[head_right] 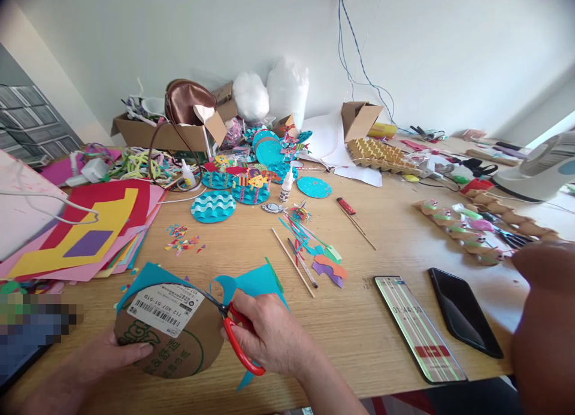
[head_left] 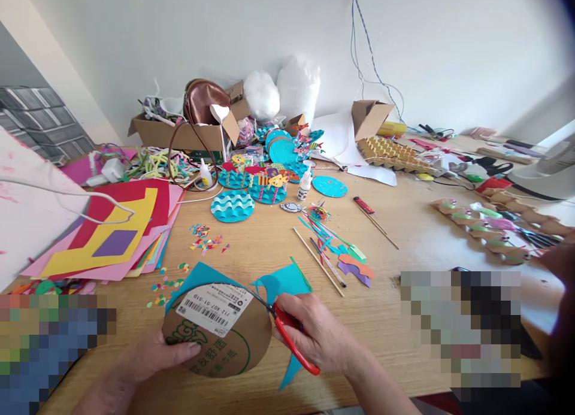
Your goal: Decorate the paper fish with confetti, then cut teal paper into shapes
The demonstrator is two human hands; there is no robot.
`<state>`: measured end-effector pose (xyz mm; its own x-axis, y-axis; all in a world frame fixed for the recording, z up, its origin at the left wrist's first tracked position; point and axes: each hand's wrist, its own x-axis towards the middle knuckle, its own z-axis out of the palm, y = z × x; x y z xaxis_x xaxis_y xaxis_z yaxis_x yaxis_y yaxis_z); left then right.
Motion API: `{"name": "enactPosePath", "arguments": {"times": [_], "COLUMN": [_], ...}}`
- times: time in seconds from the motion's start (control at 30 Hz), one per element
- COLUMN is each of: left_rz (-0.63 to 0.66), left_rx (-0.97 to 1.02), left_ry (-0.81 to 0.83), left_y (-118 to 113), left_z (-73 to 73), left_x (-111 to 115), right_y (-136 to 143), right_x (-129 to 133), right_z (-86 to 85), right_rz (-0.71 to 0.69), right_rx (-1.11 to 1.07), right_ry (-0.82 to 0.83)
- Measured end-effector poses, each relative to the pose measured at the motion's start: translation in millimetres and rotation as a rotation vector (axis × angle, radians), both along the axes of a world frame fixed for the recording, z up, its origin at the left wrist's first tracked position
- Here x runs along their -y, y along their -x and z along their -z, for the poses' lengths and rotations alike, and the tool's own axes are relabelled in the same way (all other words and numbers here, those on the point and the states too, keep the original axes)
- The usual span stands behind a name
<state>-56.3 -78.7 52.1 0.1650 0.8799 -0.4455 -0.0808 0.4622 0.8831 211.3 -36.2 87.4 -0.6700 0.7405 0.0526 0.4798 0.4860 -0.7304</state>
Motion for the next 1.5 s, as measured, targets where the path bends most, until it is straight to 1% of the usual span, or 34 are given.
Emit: {"name": "enactPosePath", "arguments": {"times": [0.1, 0.2, 0.3, 0.4, 0.5, 0.73, 0.87, 0.93, 1.13, 1.33, 1.5], "left_rz": [0.015, 0.053, 0.178, 0.317, 0.363, 0.392, 0.431, 0.425, 0.418, 0.454, 0.447], "left_rx": [-0.004, -0.012, -0.036, -0.027, -0.008, -0.015, -0.016, -0.007, 0.012, -0.018, -0.013], "left_ry": [-0.008, -0.023, -0.051, -0.080, -0.090, -0.112, -0.132, -0.134, -0.130, -0.158, -0.159], "left_y": [1, 7, 17, 24, 27, 29, 29, 27, 26, 29, 30], "left_z": [1.5, 6.8, 13.7, 18.0, 19.6, 26.3, 24.6, 22.9, 23.4, 26.7, 28.9], "left_x": [0, -2, -6, -9, -10, -8, -9, -9, -10, -11, -10], "right_y": [0, -1, -2, -3, -3, -1, 0, 0, 1, -1, -2], "right_x": [0, 0, 0, 0, 1, 1, -1, -1, 2, 4, 4], "right_z": [1.5, 2.0, 1.8, 1.3, 0.5, -4.1, -4.9, -3.6, 1.3, 4.0, 5.4], "right_rz": [-0.005, 0.003, 0.004, 0.002, 0.000, -0.012, -0.029, -0.027, -0.013, -0.003, -0.005], "right_rx": [-0.004, 0.036, 0.079, 0.105, 0.115, 0.145, 0.121, 0.107, 0.058, 0.100, 0.139], "right_ry": [-0.017, -0.062, -0.117, -0.134, -0.109, -0.096, -0.049, -0.046, -0.090, -0.162, -0.202]}}
